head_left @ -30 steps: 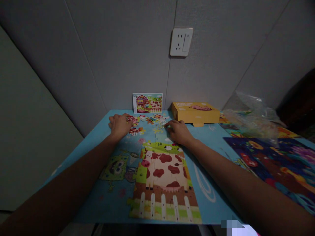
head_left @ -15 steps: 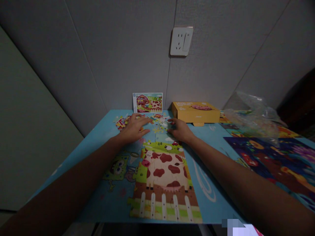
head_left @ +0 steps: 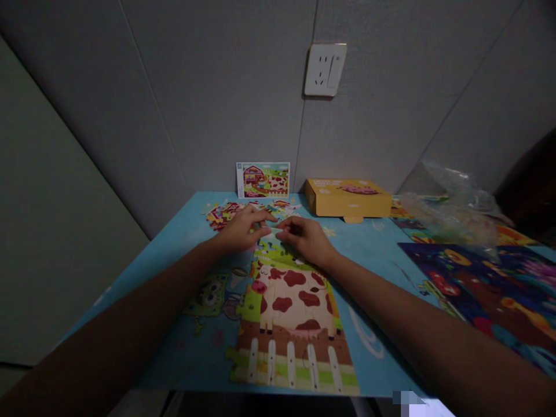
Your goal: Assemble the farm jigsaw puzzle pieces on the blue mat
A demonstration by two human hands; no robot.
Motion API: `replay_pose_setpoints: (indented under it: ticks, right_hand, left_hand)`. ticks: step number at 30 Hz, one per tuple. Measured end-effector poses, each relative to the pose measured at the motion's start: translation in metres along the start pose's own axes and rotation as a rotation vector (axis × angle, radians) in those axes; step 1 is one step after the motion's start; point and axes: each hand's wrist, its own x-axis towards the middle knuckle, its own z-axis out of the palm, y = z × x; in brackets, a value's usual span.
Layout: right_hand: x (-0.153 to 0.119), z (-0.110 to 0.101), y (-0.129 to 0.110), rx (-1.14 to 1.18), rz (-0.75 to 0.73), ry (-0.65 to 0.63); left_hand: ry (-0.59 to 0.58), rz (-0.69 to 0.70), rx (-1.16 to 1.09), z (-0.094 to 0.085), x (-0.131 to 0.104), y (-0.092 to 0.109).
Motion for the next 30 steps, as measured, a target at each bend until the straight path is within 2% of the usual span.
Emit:
replay_pose_setpoints:
  ticks: [5,11,18,23,30]
  right_hand:
    - [-0.001,-0.0054,-0.0017,-0.177,-0.004,-0.034]
    - [-0.0031,-0.0081,-0.0049,-0.258,-0.042,-0.049]
    - [-0.004,-0.0079,-0.0082,-0.213,-0.038,-0.099]
    - [-0.0034,-0.0086,-0.0097,-0.263,-0.049,-0.098]
    - [-0.0027,-0.0086,-0.0088,-0.335,-0.059,-0.103]
  left_hand:
    - [-0.045,-0.065,0.047,-0.0002,-0.0008,-0.0016]
    - [-0.081,-0.092,0.115,0.0001,-0.0015,-0.0047]
    - [-0.116,-0.062,0.156,-0.0012,-0.0015,-0.0057]
    - [-0.125,-0.046,0.161,-0.0014,-0.0024,-0.0067]
    - [-0.174,0.076,0.219,-0.0023,0.0006,-0.0091]
